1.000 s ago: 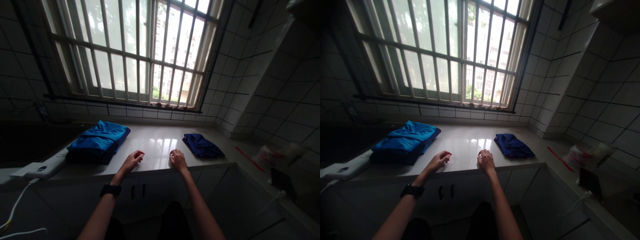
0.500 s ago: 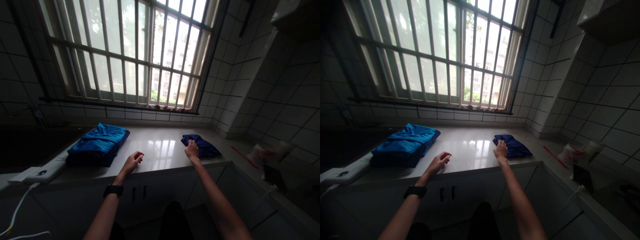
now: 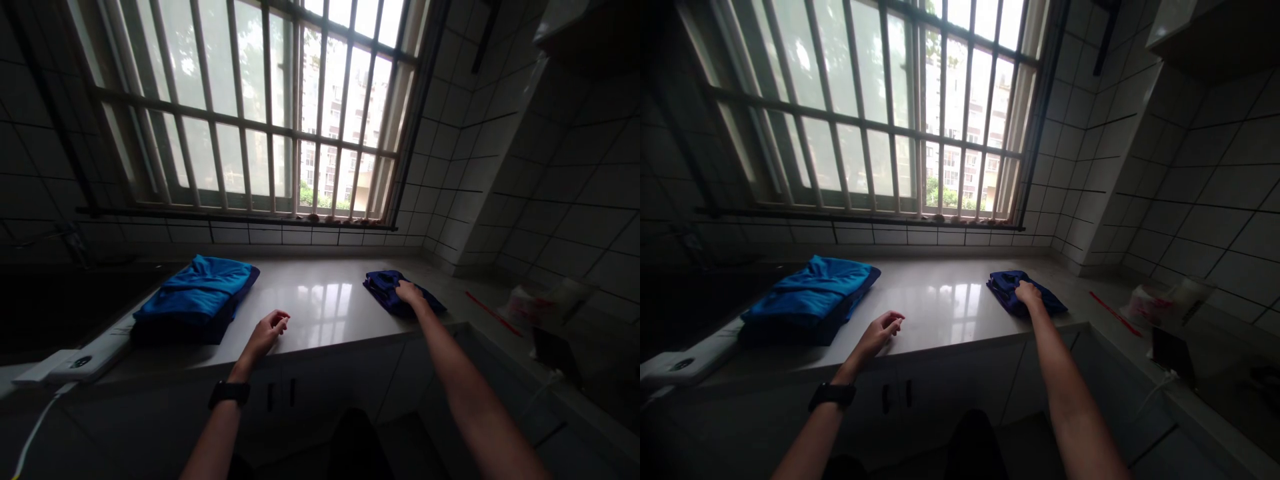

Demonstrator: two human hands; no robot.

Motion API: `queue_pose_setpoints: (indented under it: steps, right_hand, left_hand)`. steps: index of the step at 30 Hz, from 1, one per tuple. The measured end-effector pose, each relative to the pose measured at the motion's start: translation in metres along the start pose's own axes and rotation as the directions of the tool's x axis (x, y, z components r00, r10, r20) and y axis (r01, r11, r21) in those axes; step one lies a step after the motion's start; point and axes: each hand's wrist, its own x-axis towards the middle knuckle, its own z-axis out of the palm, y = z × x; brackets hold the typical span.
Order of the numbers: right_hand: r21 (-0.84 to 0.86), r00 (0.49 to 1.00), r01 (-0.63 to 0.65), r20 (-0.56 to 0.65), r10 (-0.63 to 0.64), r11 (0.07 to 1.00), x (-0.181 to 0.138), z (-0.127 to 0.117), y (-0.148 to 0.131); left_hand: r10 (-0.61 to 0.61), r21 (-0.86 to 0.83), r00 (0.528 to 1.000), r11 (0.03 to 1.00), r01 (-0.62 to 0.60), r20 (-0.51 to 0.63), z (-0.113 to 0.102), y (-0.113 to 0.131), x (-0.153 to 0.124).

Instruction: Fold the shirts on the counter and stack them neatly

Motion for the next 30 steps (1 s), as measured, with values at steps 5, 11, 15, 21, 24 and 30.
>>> queue_pose_setpoints:
  steps: [5, 11, 15, 21, 24, 30]
  right_hand:
    - [0.047, 0.997, 0.031, -0.075, -0.028, 0.998, 0.046, -0.048, -0.018]
    - [0.168, 0.929, 0.322, -0.247, -0.276, 0.932, 0.069, -0.092, -0.069]
    - [0.326, 0.814, 0.544, -0.428, -0.392, 0.774, 0.075, -0.120, -0.114]
    - [0.460, 0.706, 0.690, -0.597, -0.380, 0.559, 0.088, -0.134, -0.158]
    - [0.486, 0.734, 0.661, -0.578, -0.358, 0.572, 0.073, -0.090, -0.167]
    - [0.340, 0.847, 0.512, -0.046, -0.530, 0.789, -0.018, 0.058, -0.156]
  left_hand:
    - [-0.006, 0.004, 1.000, 1.000, 0.006, 0.004, -0.002, 0.004, -0.001]
    - [-0.004, -0.017, 1.000, 1.000, 0.004, 0.007, -0.002, 0.006, -0.001]
    - [-0.010, -0.024, 1.000, 1.000, 0.010, 0.013, -0.002, 0.004, 0.000]
    - [-0.002, -0.050, 1.000, 0.999, 0.003, 0.002, -0.003, 0.002, -0.001]
    - [0.002, -0.089, 1.000, 0.996, -0.005, -0.031, -0.002, 0.001, -0.002]
    - [-0.005, -0.111, 0.994, 0.994, -0.007, -0.109, 0.000, -0.004, -0.002]
